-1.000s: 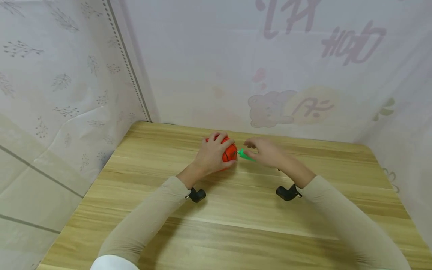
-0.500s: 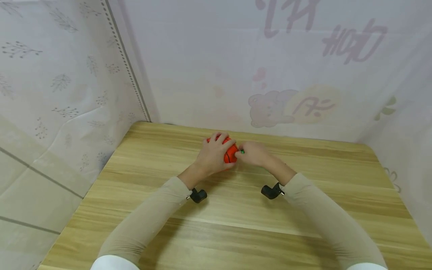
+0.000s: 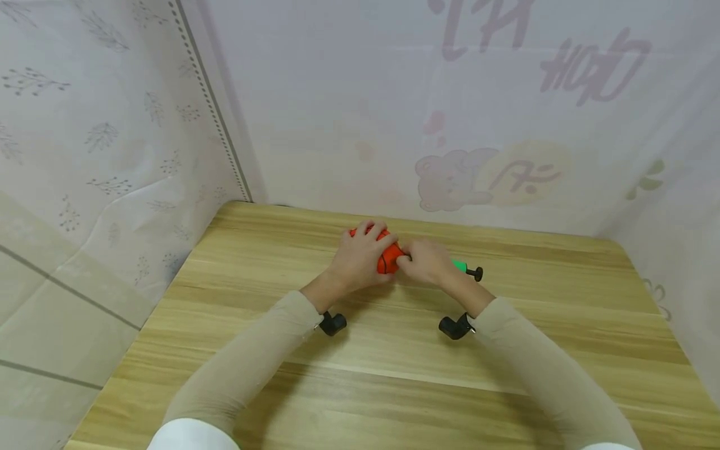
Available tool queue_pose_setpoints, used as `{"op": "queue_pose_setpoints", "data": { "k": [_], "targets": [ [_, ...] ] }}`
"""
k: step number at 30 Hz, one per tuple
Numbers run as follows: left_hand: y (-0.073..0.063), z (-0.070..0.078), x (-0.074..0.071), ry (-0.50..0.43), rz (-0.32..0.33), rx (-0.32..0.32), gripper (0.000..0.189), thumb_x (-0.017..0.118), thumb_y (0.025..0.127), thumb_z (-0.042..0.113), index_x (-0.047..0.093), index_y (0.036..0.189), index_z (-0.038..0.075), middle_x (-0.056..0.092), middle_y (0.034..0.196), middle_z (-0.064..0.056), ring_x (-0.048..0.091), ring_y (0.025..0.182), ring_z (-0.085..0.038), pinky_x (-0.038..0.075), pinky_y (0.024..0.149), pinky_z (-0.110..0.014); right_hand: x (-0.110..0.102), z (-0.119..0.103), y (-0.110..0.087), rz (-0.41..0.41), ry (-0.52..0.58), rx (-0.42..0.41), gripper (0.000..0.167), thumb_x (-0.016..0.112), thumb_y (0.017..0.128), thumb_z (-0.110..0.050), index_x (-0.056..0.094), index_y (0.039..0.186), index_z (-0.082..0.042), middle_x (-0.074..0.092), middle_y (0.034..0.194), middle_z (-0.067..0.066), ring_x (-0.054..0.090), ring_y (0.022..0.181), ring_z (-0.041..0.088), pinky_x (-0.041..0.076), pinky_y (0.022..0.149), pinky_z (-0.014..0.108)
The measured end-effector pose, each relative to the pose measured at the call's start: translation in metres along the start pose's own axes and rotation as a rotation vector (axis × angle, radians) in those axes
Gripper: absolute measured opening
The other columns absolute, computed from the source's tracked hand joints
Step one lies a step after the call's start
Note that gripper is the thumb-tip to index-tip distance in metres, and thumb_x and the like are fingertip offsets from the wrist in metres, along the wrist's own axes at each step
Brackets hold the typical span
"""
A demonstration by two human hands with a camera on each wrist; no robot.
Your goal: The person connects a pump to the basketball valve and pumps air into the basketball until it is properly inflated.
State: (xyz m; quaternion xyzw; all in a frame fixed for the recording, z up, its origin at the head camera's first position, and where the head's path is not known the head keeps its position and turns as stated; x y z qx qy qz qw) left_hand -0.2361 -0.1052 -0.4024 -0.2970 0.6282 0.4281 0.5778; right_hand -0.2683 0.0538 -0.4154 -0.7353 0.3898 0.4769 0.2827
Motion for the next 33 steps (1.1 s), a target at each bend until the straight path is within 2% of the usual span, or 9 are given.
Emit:
{"op": "queue_pose_setpoints", "data": {
  "k": [9, 14, 21, 28, 31, 33],
  "targets": [
    [0.002, 0.002, -0.001, 0.015, -0.045, 0.003, 0.063, 0.077, 0.082, 0.055, 0.057, 0.135, 0.028, 0.049, 0.140, -0.005, 0.040, 0.132, -0.032, 0.046, 0.093, -0.059, 0.006, 0.006, -0.010, 0.148, -0.179, -0.090, 0.028, 0.055, 0.085, -0.024, 0.043, 0.060, -0.020, 0.038, 0.054, -0.007, 0.042, 0.051, 0.014, 0.034, 0.046, 0.031],
    [0.001, 0.002, -0.001, 0.008, -0.047, -0.003, 0.062, 0.079, 0.081, 0.055, 0.059, 0.132, 0.028, 0.050, 0.138, -0.004, 0.040, 0.131, -0.032, 0.046, 0.093, -0.059, 0.008, 0.007, -0.013, 0.212, -0.260, -0.139, 0.028, 0.057, 0.084, -0.022, 0.043, 0.060, -0.020, 0.037, 0.055, -0.007, 0.040, 0.049, 0.014, 0.033, 0.043, 0.031],
    [0.003, 0.002, -0.001, -0.010, -0.060, -0.001, 0.064, 0.081, 0.080, 0.054, 0.058, 0.133, 0.027, 0.048, 0.139, -0.004, 0.039, 0.132, -0.032, 0.046, 0.093, -0.060, 0.010, 0.008, -0.016, 0.302, -0.361, -0.212, 0.022, 0.059, 0.082, -0.021, 0.049, 0.064, -0.016, 0.042, 0.058, -0.003, 0.043, 0.046, 0.016, 0.038, 0.041, 0.033],
    [0.004, 0.000, 0.001, -0.017, -0.082, -0.005, 0.066, 0.082, 0.079, 0.055, 0.056, 0.134, 0.028, 0.047, 0.142, -0.005, 0.038, 0.133, -0.032, 0.047, 0.093, -0.060, 0.011, 0.007, -0.022, 0.432, -0.449, -0.315, 0.019, 0.060, 0.079, -0.021, 0.052, 0.065, -0.011, 0.044, 0.059, 0.001, 0.039, 0.043, 0.015, 0.038, 0.037, 0.032],
    [0.004, -0.001, 0.002, -0.017, -0.078, -0.003, 0.065, 0.082, 0.079, 0.055, 0.057, 0.133, 0.029, 0.047, 0.141, -0.004, 0.038, 0.133, -0.031, 0.047, 0.093, -0.059, 0.011, 0.006, -0.023, 0.431, -0.436, -0.300, 0.020, 0.060, 0.079, -0.020, 0.049, 0.064, -0.011, 0.041, 0.058, 0.000, 0.038, 0.043, 0.015, 0.037, 0.037, 0.033],
    [0.004, -0.001, 0.002, -0.017, -0.076, -0.001, 0.065, 0.081, 0.079, 0.055, 0.057, 0.133, 0.029, 0.047, 0.140, -0.003, 0.038, 0.133, -0.030, 0.047, 0.092, -0.058, 0.011, 0.006, -0.022, 0.364, -0.366, -0.237, 0.022, 0.058, 0.080, -0.020, 0.046, 0.062, -0.014, 0.038, 0.057, -0.002, 0.036, 0.045, 0.014, 0.036, 0.040, 0.032]
  ]
}}
Point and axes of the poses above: each hand's wrist, its own y-axis towards the middle knuckle, its own x-axis out of the palm, z = x × y, the point moved 3 cm from there along y, towards the middle knuckle
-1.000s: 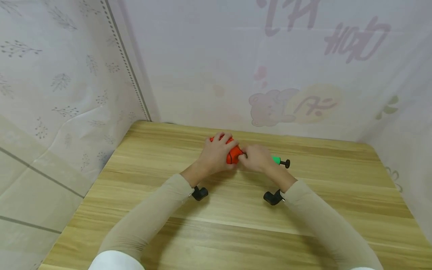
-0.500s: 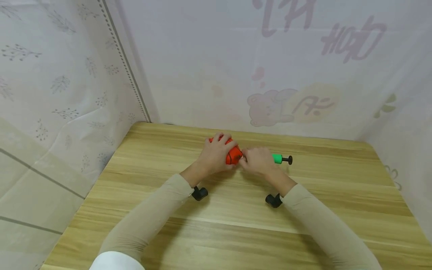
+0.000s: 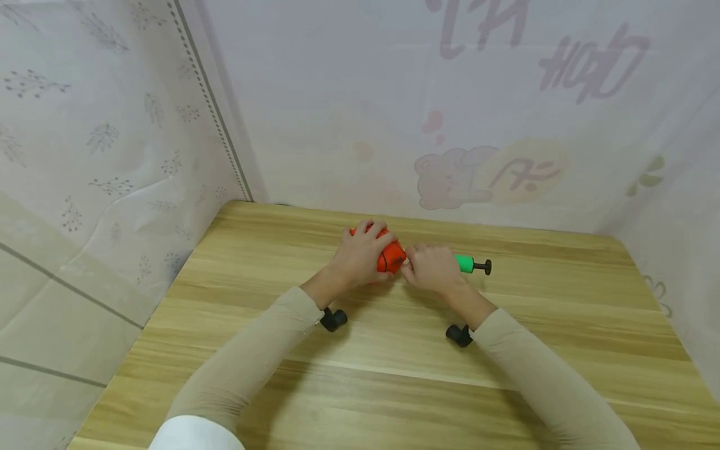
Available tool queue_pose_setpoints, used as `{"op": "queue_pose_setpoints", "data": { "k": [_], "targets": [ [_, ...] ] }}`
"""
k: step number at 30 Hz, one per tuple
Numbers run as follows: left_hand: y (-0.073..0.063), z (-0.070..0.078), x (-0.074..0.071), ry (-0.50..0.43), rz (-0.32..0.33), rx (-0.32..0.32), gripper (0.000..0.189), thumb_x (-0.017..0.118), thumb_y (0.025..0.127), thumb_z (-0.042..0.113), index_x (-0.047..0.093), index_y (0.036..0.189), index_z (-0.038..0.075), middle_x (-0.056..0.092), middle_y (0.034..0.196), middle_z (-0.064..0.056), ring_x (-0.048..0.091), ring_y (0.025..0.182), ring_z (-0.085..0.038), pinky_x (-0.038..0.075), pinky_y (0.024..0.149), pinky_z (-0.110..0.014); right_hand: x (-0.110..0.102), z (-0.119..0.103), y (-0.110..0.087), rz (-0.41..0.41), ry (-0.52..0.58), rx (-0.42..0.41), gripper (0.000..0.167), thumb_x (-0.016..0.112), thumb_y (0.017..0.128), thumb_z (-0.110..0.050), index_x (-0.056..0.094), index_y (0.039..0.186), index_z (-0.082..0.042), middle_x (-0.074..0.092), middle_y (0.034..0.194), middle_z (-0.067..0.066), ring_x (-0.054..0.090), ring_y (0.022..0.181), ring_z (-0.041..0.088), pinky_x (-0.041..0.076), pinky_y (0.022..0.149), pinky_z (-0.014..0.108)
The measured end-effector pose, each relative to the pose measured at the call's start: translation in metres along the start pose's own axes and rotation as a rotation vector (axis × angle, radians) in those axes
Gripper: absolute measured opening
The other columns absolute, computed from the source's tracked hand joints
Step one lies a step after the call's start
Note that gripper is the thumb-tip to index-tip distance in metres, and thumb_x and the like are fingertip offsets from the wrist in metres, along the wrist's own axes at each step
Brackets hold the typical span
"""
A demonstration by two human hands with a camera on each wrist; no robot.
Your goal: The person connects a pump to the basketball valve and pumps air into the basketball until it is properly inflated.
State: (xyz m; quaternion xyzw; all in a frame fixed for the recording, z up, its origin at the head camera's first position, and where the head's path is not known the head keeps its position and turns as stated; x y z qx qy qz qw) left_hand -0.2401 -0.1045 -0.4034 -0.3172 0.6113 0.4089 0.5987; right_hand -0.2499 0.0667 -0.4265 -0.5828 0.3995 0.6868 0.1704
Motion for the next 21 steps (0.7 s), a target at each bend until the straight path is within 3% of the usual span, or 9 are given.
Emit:
{"op": "queue_pose_setpoints", "data": {
  "k": [5, 10, 14, 21],
  "targets": [
    [0.000, 0.001, -0.001, -0.011, -0.002, 0.009, 0.063, 0.081, 0.080, 0.053, 0.057, 0.134, 0.029, 0.046, 0.140, -0.002, 0.037, 0.133, -0.030, 0.046, 0.093, -0.058, -0.002, 0.004, 0.004, -0.290, 0.282, 0.230, 0.031, 0.050, 0.088, -0.024, 0.043, 0.058, -0.020, 0.036, 0.054, -0.006, 0.032, 0.050, 0.011, 0.027, 0.047, 0.029],
    [0.000, 0.002, -0.002, -0.014, 0.021, 0.030, 0.064, 0.082, 0.079, 0.051, 0.057, 0.134, 0.029, 0.046, 0.140, -0.003, 0.037, 0.133, -0.030, 0.045, 0.092, -0.057, -0.008, 0.011, 0.010, -0.470, 0.488, 0.309, 0.039, 0.045, 0.096, -0.027, 0.047, 0.058, -0.019, 0.038, 0.053, -0.006, 0.030, 0.048, 0.011, 0.024, 0.048, 0.026],
    [0.000, 0.002, -0.002, -0.021, 0.033, 0.037, 0.063, 0.083, 0.079, 0.051, 0.057, 0.133, 0.030, 0.046, 0.140, -0.002, 0.038, 0.133, -0.030, 0.045, 0.092, -0.056, -0.010, 0.013, 0.011, -0.482, 0.537, 0.297, 0.040, 0.047, 0.097, -0.027, 0.047, 0.058, -0.019, 0.037, 0.053, -0.006, 0.029, 0.049, 0.011, 0.024, 0.050, 0.027],
    [-0.001, 0.000, -0.001, -0.020, 0.009, 0.036, 0.064, 0.081, 0.079, 0.054, 0.057, 0.134, 0.030, 0.046, 0.141, -0.003, 0.038, 0.133, -0.029, 0.046, 0.090, -0.055, -0.006, 0.011, 0.006, -0.389, 0.403, 0.198, 0.034, 0.052, 0.092, -0.025, 0.045, 0.060, -0.019, 0.037, 0.055, -0.007, 0.033, 0.050, 0.009, 0.025, 0.049, 0.026]
  ]
}}
Point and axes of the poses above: each hand's wrist, its own y-axis towards the middle knuckle, its own x-axis out of the palm, z = x × y, the point moved 3 cm from there along y, towards the middle knuckle
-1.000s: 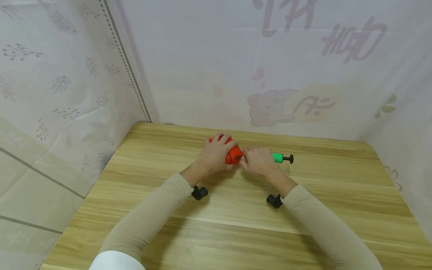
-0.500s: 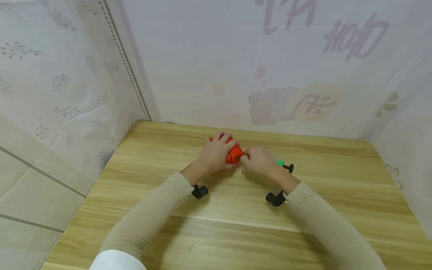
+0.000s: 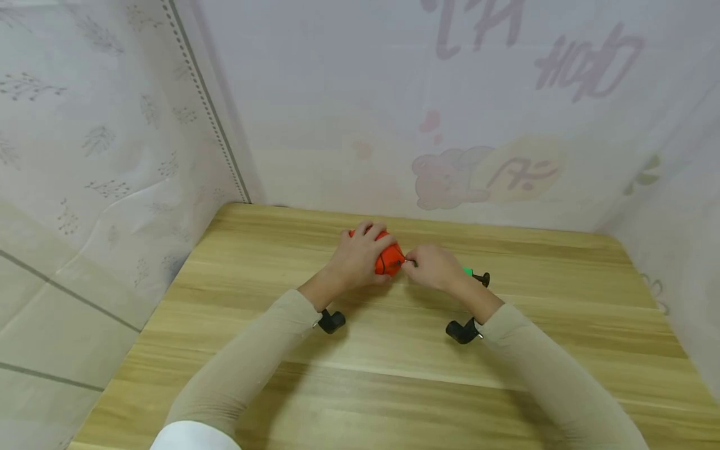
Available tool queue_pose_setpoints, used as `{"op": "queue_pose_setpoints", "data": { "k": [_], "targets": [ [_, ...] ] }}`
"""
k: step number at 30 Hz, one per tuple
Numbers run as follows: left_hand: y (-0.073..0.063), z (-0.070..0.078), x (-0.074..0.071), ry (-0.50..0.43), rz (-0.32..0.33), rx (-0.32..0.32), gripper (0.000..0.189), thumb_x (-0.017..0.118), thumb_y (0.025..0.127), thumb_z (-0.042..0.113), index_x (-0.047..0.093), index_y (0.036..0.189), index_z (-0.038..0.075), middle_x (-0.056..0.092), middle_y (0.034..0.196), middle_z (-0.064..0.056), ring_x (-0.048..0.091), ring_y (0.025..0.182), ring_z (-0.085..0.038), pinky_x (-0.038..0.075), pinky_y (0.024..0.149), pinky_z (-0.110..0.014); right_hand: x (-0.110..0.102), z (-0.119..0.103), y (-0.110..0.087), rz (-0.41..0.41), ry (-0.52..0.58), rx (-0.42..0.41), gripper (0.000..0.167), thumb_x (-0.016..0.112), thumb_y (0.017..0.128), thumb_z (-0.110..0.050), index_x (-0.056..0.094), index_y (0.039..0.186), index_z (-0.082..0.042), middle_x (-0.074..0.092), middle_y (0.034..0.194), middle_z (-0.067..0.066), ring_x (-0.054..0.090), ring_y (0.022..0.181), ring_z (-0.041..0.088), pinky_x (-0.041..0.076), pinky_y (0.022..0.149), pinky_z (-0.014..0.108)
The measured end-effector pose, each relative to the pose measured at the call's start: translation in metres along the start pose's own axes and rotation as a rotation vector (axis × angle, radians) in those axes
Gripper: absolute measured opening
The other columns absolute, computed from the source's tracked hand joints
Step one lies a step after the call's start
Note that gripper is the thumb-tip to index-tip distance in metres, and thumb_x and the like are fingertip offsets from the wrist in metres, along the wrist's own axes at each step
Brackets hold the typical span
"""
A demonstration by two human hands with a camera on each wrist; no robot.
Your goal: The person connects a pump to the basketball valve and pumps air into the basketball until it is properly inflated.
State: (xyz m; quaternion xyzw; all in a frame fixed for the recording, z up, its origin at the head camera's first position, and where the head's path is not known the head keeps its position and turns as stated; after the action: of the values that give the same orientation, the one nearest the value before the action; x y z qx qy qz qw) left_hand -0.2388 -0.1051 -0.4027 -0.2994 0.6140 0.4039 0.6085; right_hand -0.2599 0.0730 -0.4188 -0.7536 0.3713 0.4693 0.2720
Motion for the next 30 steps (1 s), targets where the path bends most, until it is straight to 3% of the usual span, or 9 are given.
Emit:
{"op": "queue_pose_setpoints", "data": {
  "k": [7, 14, 30],
  "targets": [
    [0.002, 0.002, 0.001, -0.007, 0.002, 0.000, 0.066, 0.082, 0.079, 0.053, 0.057, 0.136, 0.029, 0.046, 0.143, -0.003, 0.038, 0.133, -0.029, 0.045, 0.091, -0.056, 0.001, 0.001, -0.007, 0.131, -0.167, -0.112, 0.033, 0.055, 0.091, -0.020, 0.040, 0.061, -0.019, 0.030, 0.056, -0.007, 0.028, 0.051, 0.009, 0.022, 0.048, 0.027],
    [0.003, 0.005, 0.000, -0.013, 0.003, 0.005, 0.066, 0.082, 0.079, 0.052, 0.057, 0.135, 0.028, 0.046, 0.142, -0.004, 0.038, 0.133, -0.029, 0.045, 0.091, -0.056, 0.003, 0.007, -0.010, 0.172, -0.284, -0.152, 0.029, 0.057, 0.087, -0.019, 0.041, 0.063, -0.019, 0.034, 0.057, -0.007, 0.032, 0.050, 0.009, 0.025, 0.044, 0.026],
    [0.008, 0.012, 0.005, -0.017, 0.001, 0.030, 0.066, 0.084, 0.078, 0.049, 0.058, 0.135, 0.028, 0.046, 0.141, -0.004, 0.038, 0.132, -0.030, 0.046, 0.091, -0.057, 0.003, 0.015, -0.018, 0.185, -0.223, -0.102, 0.030, 0.056, 0.084, -0.018, 0.038, 0.060, -0.020, 0.030, 0.059, -0.008, 0.030, 0.055, 0.010, 0.024, 0.049, 0.027]
  ]
}}
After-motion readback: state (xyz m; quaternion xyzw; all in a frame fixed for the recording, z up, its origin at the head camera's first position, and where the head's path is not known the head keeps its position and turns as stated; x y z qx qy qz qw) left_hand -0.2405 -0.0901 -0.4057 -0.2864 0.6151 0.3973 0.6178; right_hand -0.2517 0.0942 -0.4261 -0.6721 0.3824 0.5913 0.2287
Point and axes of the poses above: each hand's wrist, its own y-axis towards the middle knuckle, its own x-axis out of the palm, z = x × y, the point moved 3 cm from there along y, towards the middle knuckle
